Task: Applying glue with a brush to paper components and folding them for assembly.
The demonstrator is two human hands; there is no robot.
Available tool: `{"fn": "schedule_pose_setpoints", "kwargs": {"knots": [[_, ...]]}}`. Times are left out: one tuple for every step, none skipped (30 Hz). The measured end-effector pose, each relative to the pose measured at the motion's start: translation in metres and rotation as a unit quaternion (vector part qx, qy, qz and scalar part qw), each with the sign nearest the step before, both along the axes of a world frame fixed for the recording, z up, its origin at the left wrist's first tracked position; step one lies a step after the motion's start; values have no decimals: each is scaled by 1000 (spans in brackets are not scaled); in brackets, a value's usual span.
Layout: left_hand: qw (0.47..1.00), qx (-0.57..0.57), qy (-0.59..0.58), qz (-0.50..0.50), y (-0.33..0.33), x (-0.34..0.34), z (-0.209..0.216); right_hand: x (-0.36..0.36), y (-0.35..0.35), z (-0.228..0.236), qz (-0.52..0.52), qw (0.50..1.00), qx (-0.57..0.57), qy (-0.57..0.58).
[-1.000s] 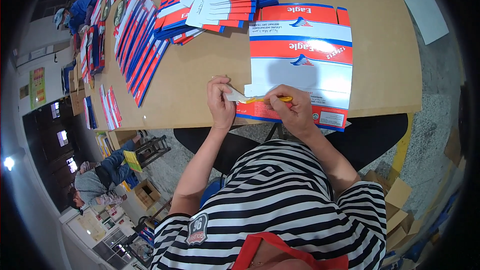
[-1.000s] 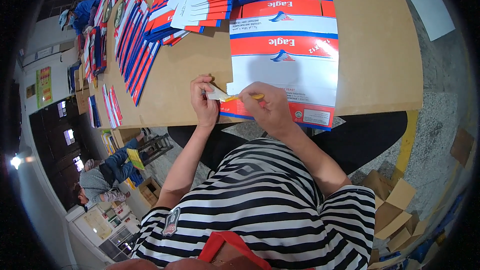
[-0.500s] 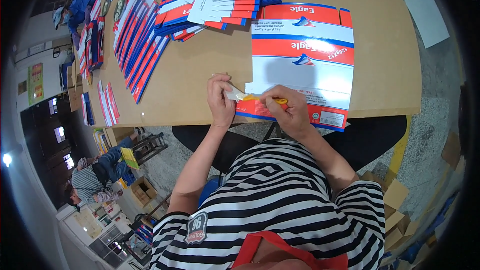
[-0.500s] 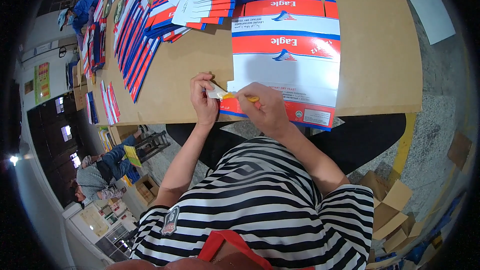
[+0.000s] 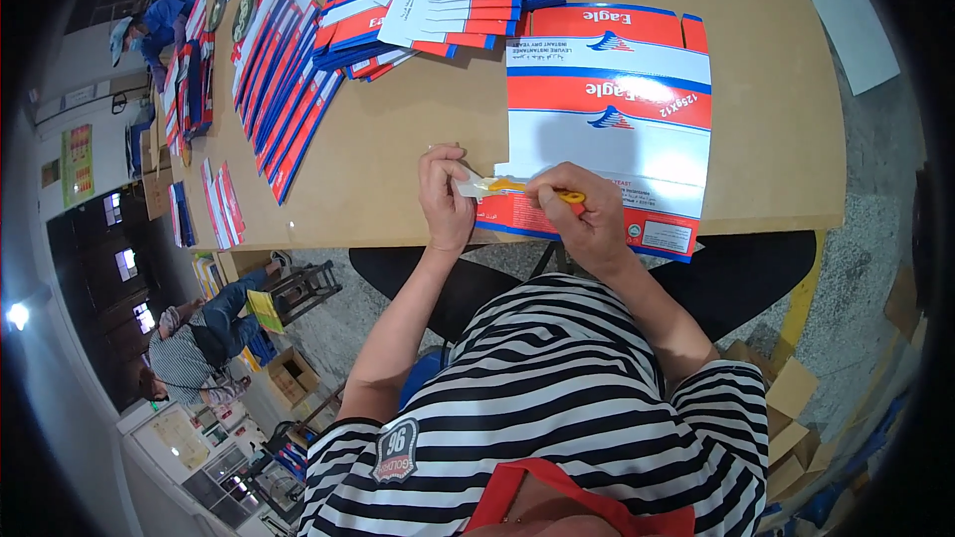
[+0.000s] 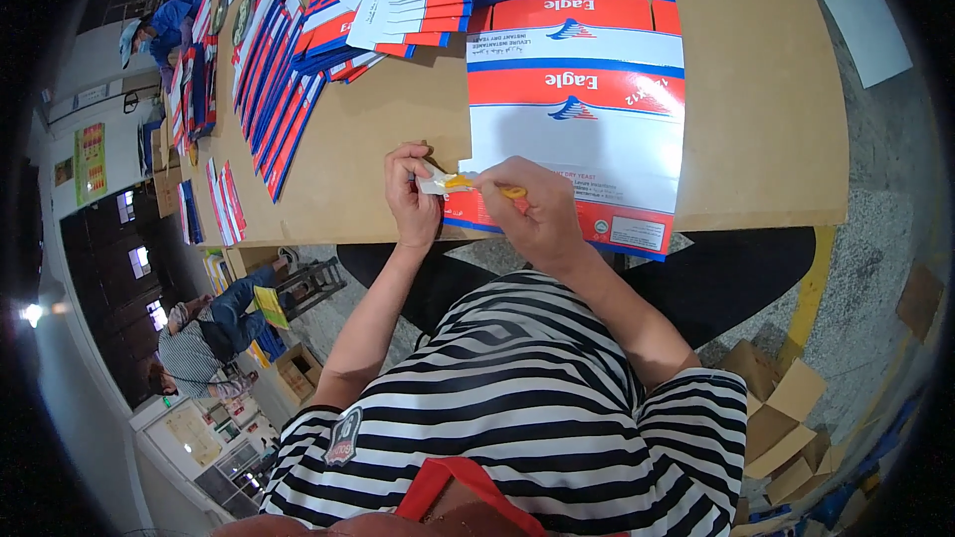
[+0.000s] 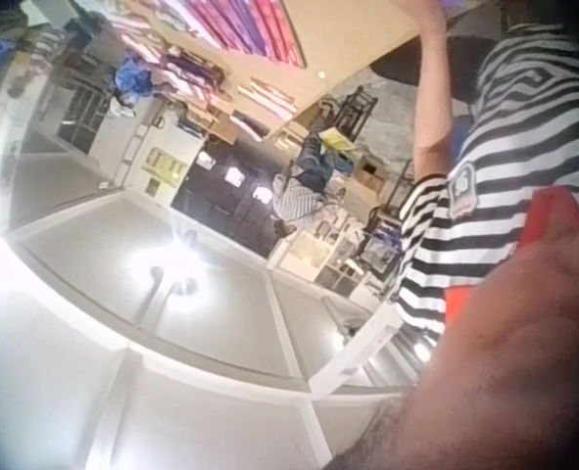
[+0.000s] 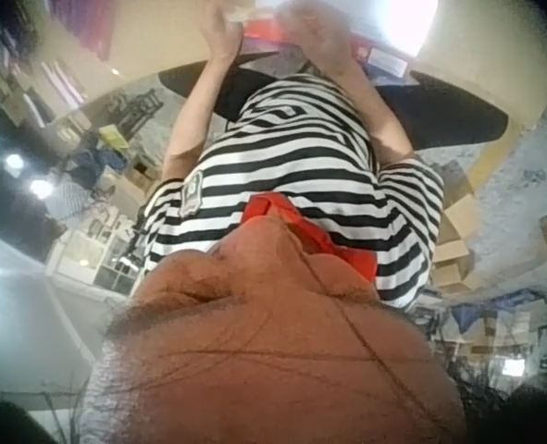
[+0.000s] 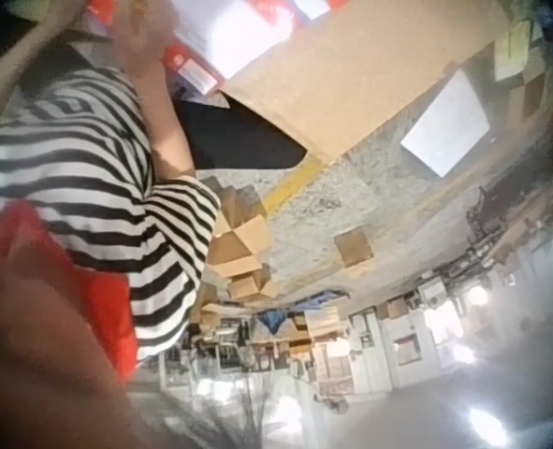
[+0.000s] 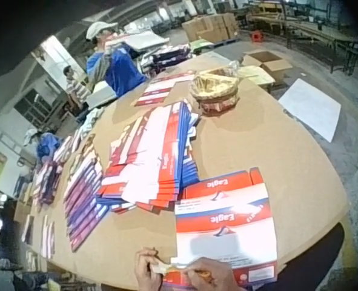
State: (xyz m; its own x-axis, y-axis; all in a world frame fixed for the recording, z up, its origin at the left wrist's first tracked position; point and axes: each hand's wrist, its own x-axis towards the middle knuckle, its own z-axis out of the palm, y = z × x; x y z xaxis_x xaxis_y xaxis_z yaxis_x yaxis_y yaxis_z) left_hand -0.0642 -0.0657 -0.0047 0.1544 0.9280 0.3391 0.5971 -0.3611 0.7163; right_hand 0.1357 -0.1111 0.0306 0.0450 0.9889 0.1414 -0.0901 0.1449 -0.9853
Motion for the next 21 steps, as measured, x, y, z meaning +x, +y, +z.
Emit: {"fn": "schedule_pose_setpoints", "kwargs": {"knots": [[1000,-1,1,-1,0,1,0,-1,1,0,-8,1000,-7,-4],[1000,3,6,-1,0,1,1,0,0,-1,-9,1000,-7,-4],[1000,7,12,0,0,1,2,1,-1,-2,8,1000,-8,-16],[1000,7,14,0,0,1,2,2,-2,-3,25,999,-10,-28],[1000,1,6,4,0,1,1,4,-2,-2,25,999,-10,-25],[1000,-6,-1,8,0,1,1,7,-2,0,18,1000,-10,-10],[1000,-6,1,7,-1,1,1,10,-2,1,12,1000,-11,5],[1000,-6,4,5,-2,0,1,12,-3,2,11,1000,-11,8],[1000,-7,6,3,-2,0,1,15,-4,2,-1,1000,-16,11],[1000,-6,9,2,-2,-1,0,19,-5,1,-14,1000,-21,14],[1000,-3,6,1,-1,-2,-2,23,-5,-1,-8,1000,-19,23],[1000,-3,3,-1,-1,-2,-3,27,-6,-5,-8,999,-21,25],[1000,-5,5,-2,-1,-1,-3,30,-7,-8,-6,999,-25,21],[1000,-6,2,-2,-1,-1,-2,32,-8,-10,-4,999,-29,17],[1000,-6,-2,-3,0,0,-1,32,-7,-8,-4,999,-31,18],[1000,-8,-1,-3,-1,1,0,31,-6,-2,-4,998,-53,16],[1000,-9,-3,-3,-2,2,1,30,-5,0,-3,997,-76,13],[1000,-9,-5,-2,-2,2,2,30,-4,0,-4,997,-77,14],[1000,-11,-4,-4,-2,2,2,30,-2,-1,6,998,-58,-10],[1000,-13,-10,1,-2,2,1,30,0,-2,17,999,-39,-33],[1000,-16,-17,5,-2,2,0,30,1,-3,15,998,-41,-33]]}}
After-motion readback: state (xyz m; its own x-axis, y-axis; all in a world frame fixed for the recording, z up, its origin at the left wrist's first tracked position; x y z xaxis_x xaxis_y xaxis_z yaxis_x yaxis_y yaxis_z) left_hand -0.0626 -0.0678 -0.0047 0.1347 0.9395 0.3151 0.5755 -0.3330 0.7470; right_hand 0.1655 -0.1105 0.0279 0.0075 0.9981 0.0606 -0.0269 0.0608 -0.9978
